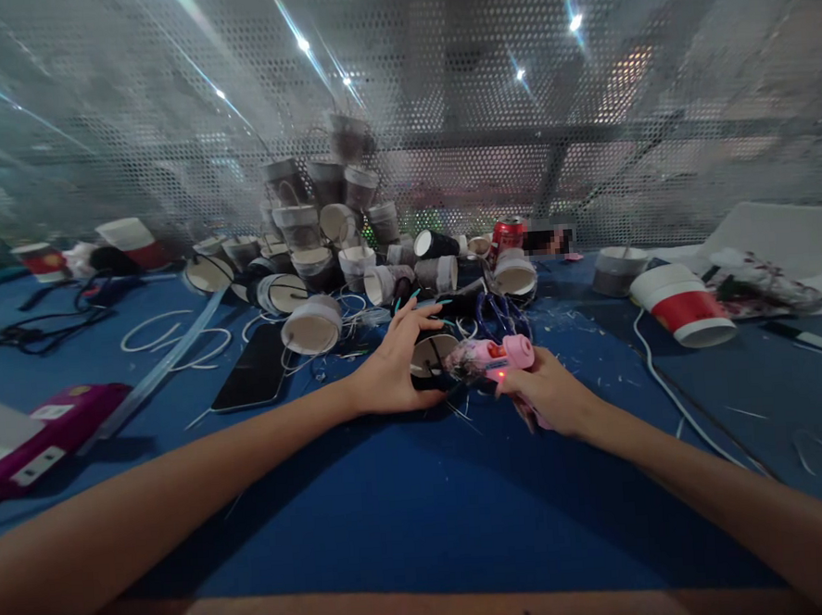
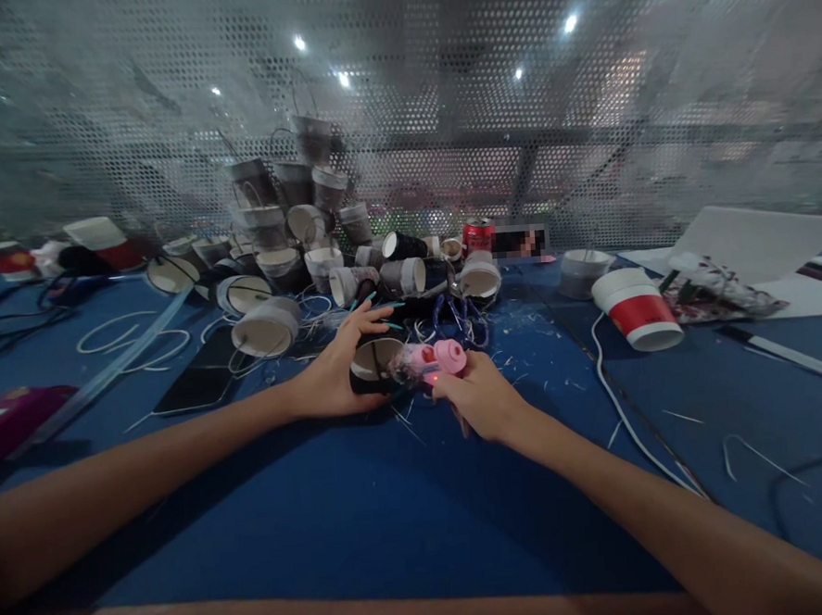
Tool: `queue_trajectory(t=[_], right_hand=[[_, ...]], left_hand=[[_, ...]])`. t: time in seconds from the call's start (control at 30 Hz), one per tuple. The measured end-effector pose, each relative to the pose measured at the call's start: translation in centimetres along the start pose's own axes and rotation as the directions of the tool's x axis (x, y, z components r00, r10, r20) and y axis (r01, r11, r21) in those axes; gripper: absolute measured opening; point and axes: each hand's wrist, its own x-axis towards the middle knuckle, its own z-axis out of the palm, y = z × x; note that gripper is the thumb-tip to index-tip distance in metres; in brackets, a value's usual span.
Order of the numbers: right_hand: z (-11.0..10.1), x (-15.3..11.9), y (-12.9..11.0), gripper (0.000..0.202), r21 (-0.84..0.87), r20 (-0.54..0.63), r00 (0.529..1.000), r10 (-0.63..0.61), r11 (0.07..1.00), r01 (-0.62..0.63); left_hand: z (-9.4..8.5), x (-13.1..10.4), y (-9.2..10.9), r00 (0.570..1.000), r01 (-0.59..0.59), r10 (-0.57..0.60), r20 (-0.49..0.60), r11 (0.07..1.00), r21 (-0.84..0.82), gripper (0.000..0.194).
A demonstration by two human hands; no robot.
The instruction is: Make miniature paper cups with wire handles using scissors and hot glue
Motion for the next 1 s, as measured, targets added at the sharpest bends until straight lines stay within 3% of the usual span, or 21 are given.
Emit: queue_trajectory(t=[0.3,0.7,1.0], right_hand=[[-0.02,0.02,-0.05,0.011,0.042,0.012,0.999,0.030,0.999,-0.031],[-0.16,-0.14,-0.12,0.025,0.032,0.011,0.999,0.032,0.999,-0.033],[-0.16,-0.19,-0.18,0.010,0.073,0.026,0.999,0.046,0.996,-0.048]], left_hand=[[0.13,-0.07,-0.25,1.000,-0.006,0.006,-0.009,1.000,-0.011,0.070],[-0.07,0.11,0.11,1.000,0.009,-0.009,0.005,1.000,-0.026,0.067],[-0.13,-0.02,0.08,1.000,0.028,-0.027,0.010,0.999,-0.028,0.069]])
